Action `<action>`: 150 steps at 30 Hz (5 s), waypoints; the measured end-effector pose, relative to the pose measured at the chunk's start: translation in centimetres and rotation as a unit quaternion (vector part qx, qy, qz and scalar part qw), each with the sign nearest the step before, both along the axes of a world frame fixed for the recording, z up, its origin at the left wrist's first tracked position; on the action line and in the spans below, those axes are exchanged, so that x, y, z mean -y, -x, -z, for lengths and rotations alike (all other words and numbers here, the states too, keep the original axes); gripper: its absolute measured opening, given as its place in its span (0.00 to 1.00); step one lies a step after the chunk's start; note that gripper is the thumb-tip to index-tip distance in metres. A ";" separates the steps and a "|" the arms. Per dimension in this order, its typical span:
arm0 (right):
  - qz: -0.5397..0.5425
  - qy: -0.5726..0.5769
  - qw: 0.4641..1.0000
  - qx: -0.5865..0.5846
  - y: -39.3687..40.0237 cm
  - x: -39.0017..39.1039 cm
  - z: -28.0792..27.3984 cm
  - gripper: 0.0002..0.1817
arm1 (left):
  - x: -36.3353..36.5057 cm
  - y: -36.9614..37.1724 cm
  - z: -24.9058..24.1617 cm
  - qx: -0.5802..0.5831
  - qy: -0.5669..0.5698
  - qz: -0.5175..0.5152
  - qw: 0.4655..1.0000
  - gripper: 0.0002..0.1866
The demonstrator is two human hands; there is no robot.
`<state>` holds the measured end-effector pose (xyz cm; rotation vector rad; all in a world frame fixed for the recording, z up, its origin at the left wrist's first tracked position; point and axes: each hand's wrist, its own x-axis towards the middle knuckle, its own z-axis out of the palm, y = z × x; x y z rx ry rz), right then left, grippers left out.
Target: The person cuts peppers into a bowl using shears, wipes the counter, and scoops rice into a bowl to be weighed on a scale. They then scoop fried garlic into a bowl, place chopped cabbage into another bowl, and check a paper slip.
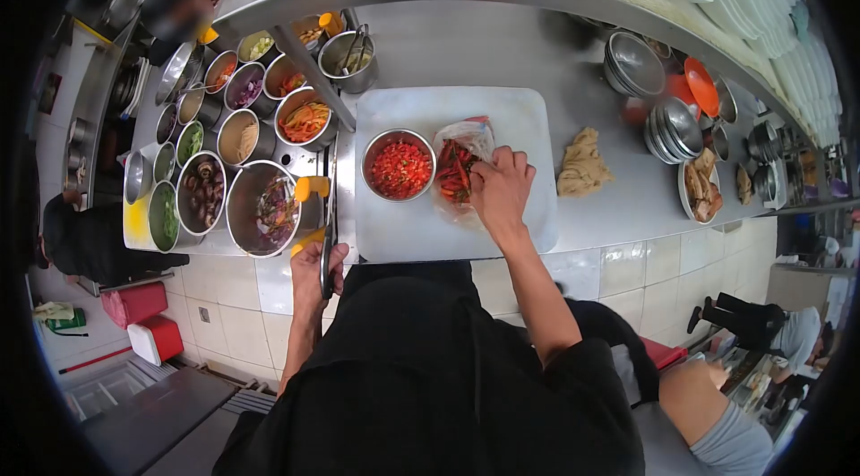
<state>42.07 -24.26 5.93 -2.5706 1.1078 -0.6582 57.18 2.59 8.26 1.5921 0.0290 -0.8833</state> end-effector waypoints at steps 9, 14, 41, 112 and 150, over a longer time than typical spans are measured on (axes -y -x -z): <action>-0.018 0.016 0.993 -0.119 -1.7 1.1 1.2 0.06 | -0.9 -0.5 -1.9 -0.126 0.103 0.088 0.983 0.10; 0.038 -0.013 0.999 -0.036 -1.2 0.2 0.1 0.04 | -0.2 -0.7 -1.5 -0.205 0.136 0.168 0.955 0.12; -0.018 -0.209 0.956 0.207 -2.0 -4.2 -1.9 0.03 | 3.5 -0.6 1.4 -0.375 0.141 0.256 0.880 0.22; -0.009 -0.155 0.978 0.141 -6.4 -5.2 2.6 0.04 | 5.1 1.2 -0.7 -0.377 0.090 0.227 0.893 0.22; -0.053 -0.037 0.992 0.105 -7.2 -4.4 1.8 0.04 | 5.4 1.2 -0.8 -0.252 0.052 0.227 0.939 0.18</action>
